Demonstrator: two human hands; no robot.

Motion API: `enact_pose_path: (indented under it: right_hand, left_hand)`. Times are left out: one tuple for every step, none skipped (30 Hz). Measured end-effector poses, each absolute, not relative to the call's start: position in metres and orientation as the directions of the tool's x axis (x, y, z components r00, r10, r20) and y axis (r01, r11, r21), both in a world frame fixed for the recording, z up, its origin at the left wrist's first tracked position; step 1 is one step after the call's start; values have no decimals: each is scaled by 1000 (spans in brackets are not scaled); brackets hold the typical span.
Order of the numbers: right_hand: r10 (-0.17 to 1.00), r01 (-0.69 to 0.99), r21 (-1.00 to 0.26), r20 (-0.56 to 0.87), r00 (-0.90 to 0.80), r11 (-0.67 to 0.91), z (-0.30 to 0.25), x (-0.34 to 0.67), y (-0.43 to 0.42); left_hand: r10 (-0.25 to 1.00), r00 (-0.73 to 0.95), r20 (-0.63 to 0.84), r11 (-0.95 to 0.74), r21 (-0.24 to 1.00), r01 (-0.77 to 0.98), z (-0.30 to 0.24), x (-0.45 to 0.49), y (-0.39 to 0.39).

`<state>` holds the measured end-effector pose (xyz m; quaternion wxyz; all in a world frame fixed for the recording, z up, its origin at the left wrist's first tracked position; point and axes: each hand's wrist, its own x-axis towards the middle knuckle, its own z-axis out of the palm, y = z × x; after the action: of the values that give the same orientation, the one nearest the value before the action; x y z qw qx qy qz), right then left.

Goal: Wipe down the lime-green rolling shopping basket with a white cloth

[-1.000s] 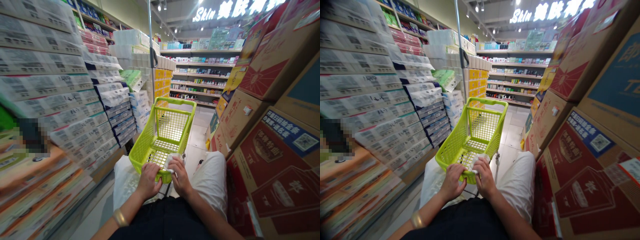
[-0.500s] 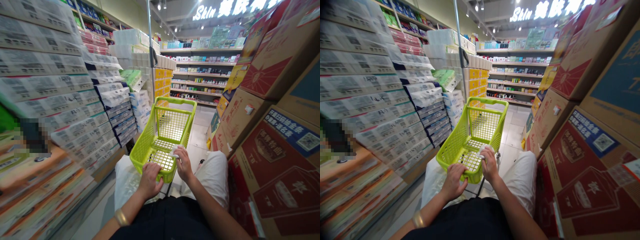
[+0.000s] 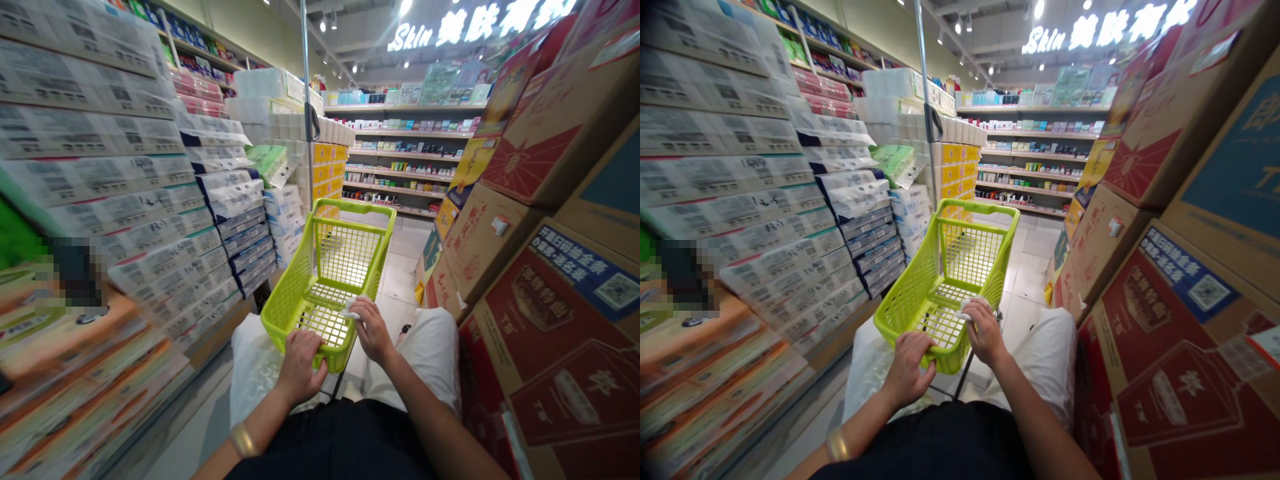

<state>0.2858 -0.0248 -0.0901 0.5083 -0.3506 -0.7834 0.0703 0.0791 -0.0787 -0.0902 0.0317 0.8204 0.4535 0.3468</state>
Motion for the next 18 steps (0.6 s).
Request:
enact_pose_path:
  right_hand:
    - [628, 484, -480, 751, -206, 732, -90, 285, -22]
    - [632, 487, -492, 756, -172, 722, -92, 283, -22]
    - [634, 487, -504, 761, -141, 713, -94, 281, -24]
    - [633, 484, -513, 765, -117, 709, -97, 277, -28]
    - [631, 479, -517, 769, -103, 709, -100, 273, -34]
    - [628, 474, -517, 771, -103, 713, -103, 270, -42]
    - [626, 471, -512, 771, -117, 718, -106, 266, -49]
    - [625, 469, -504, 768, -140, 725, -108, 264, -56]
    - [623, 468, -494, 764, -169, 733, -109, 263, -63]
    - [620, 466, -483, 758, -201, 741, -110, 263, -67]
    - [614, 462, -469, 753, -235, 752, -109, 264, -69]
    - [605, 456, -453, 748, -273, 766, -107, 266, -69]
    - [593, 450, -435, 744, -308, 780, -105, 269, -67]
    - [581, 446, -418, 740, -338, 791, -101, 273, -62]
    - [573, 447, -404, 738, -357, 798, -98, 277, -55]
    - [571, 453, -397, 738, -359, 798, -95, 281, -47]
    - [576, 465, -399, 742, -343, 790, -92, 284, -38]
    - [589, 481, -411, 746, -312, 775, -89, 287, -29]
  left_hand:
    - [766, 347, 541, -586, 366, 723, -90, 79, -78]
    - [765, 349, 541, -587, 364, 723, -91, 79, -78]
    - [764, 353, 539, -589, 361, 723, -91, 79, -77]
    - [763, 360, 537, -592, 357, 722, -92, 79, -76]
    - [761, 366, 536, -596, 354, 721, -93, 78, -76]
    - [759, 372, 535, -600, 352, 718, -93, 78, -75]
    - [757, 377, 534, -604, 351, 716, -94, 77, -75]
    - [757, 379, 533, -605, 351, 714, -95, 77, -74]
    - [757, 380, 531, -605, 353, 714, -95, 77, -74]
    - [759, 380, 530, -604, 354, 714, -95, 77, -74]
    - [760, 378, 529, -603, 355, 714, -94, 77, -75]
    - [760, 377, 529, -602, 356, 715, -94, 77, -75]
    - [760, 375, 531, -602, 357, 714, -93, 77, -75]
    - [758, 373, 535, -604, 359, 712, -92, 78, -75]
    - [756, 373, 538, -606, 361, 709, -92, 79, -75]
    - [755, 372, 540, -608, 363, 706, -92, 79, -75]
    - [754, 371, 542, -609, 365, 704, -91, 80, -75]
    - [754, 371, 542, -609, 366, 703, -91, 80, -75]
